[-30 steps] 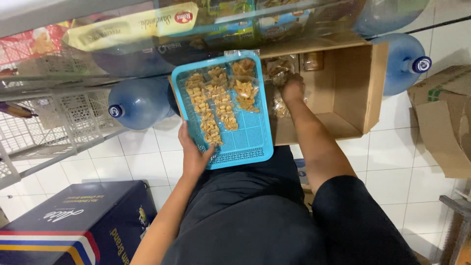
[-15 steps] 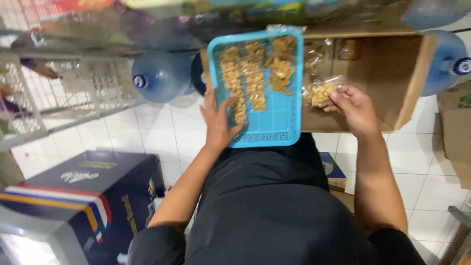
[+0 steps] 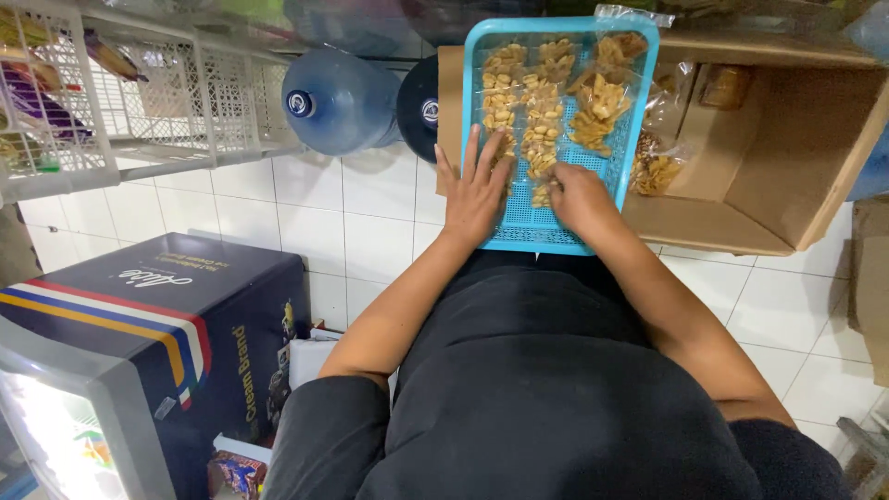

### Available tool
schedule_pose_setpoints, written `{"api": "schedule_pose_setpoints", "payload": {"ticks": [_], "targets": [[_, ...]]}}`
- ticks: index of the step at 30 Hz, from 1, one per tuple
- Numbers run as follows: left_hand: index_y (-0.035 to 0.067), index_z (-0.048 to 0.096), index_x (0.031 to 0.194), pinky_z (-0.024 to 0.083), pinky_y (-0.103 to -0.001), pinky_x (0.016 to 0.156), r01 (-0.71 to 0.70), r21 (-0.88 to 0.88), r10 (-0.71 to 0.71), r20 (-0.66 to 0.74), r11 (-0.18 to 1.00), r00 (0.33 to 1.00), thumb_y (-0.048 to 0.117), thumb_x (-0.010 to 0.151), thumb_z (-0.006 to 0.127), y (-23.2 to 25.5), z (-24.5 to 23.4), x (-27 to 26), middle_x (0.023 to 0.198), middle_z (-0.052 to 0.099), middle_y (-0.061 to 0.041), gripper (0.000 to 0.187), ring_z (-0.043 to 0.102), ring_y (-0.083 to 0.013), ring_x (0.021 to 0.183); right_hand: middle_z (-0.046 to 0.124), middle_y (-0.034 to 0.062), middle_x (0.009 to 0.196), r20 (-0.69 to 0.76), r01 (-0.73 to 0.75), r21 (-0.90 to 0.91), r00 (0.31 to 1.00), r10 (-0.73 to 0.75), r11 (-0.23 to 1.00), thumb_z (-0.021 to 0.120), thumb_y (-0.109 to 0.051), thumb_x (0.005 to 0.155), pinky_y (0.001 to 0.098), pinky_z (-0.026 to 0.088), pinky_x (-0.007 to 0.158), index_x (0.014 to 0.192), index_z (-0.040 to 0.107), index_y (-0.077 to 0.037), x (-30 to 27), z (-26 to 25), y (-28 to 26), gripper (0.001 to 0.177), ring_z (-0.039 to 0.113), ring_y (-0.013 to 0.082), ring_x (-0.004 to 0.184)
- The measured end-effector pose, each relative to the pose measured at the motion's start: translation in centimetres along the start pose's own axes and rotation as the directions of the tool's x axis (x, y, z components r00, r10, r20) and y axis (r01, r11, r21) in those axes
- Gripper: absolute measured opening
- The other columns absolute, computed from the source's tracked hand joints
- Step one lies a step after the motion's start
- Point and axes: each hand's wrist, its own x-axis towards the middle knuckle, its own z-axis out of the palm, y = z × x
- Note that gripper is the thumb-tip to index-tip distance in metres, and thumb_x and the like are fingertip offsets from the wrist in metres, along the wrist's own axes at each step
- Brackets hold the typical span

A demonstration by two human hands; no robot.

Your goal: The person transfers small plastic bags of snacks from a cardboard box into a blue plastic basket. They arrange the bags neatly in rows within the basket using both hands.

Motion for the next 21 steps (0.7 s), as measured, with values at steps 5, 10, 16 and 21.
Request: {"api": "schedule_pose_setpoints", "payload": {"ticks": [5, 10, 16, 21], "targets": [[0.021, 0.056, 0.142, 0.006, -0.086, 0.110, 0.027, 0.011, -0.028, 0.081, 1.000, 0.996, 0.019, 0.083, 0.075, 0.1, -1.1, 0.4, 0.167, 0.024, -0.006, 0.062, 0.013, -0.0335, 0.157, 0.063, 0.0247, 0.114, -0.023, -0.119, -0.014, 0.993, 0.119, 0.993, 0.075, -0.001, 0.086, 0.0483, 0.052, 0.091, 0.120, 0.059, 0.002, 0.1, 0.7, -2.0, 0.038, 0.063, 0.0436, 0.108], [0.022, 0.041, 0.156, 0.011, -0.088, 0.109, 0.084, -0.037, -0.078, 0.152, 0.996, 0.985, 0.027, 0.079, 0.080, 0.2, -1.1, 0.4, 0.167, 0.021, -0.008, 0.086, 0.012, -0.0360, 0.157, 0.045, 0.0301, 0.128, -0.068, -0.104, 0.007, 0.992, 0.104, 0.995, 0.085, -0.003, 0.075, 0.0494, 0.050, 0.094, 0.132, 0.043, 0.004, -0.2, 0.3, -4.0, 0.071, 0.056, 0.0506, 0.114], [0.030, 0.034, 0.160, 0.010, -0.088, 0.111, 0.003, -0.026, 0.000, 0.105, 1.000, 0.994, 0.030, 0.087, 0.075, 0.0, 0.4, -0.1, 0.170, 0.018, -0.008, 0.084, 0.015, -0.0341, 0.158, 0.046, 0.0298, 0.129, -0.129, -0.038, -0.026, 0.991, 0.035, 0.999, 0.080, 0.001, 0.078, 0.0495, 0.049, 0.096, 0.137, 0.040, 0.005, 0.5, 0.2, -4.5, 0.071, 0.054, 0.0504, 0.117], [0.044, 0.038, 0.162, 0.004, -0.079, 0.117, -0.286, 0.237, 0.252, 0.166, 0.928, 0.953, 0.016, 0.095, 0.063, 0.7, 2.6, -1.9, 0.174, 0.018, -0.001, 0.077, 0.020, -0.0235, 0.160, 0.051, 0.0263, 0.124, -0.225, -0.066, -0.027, 0.973, 0.058, 0.997, 0.073, 0.001, 0.087, 0.0505, 0.049, 0.097, 0.134, 0.045, 0.002, 0.2, 2.0, -1.5, 0.055, 0.054, 0.0482, 0.117]]}}
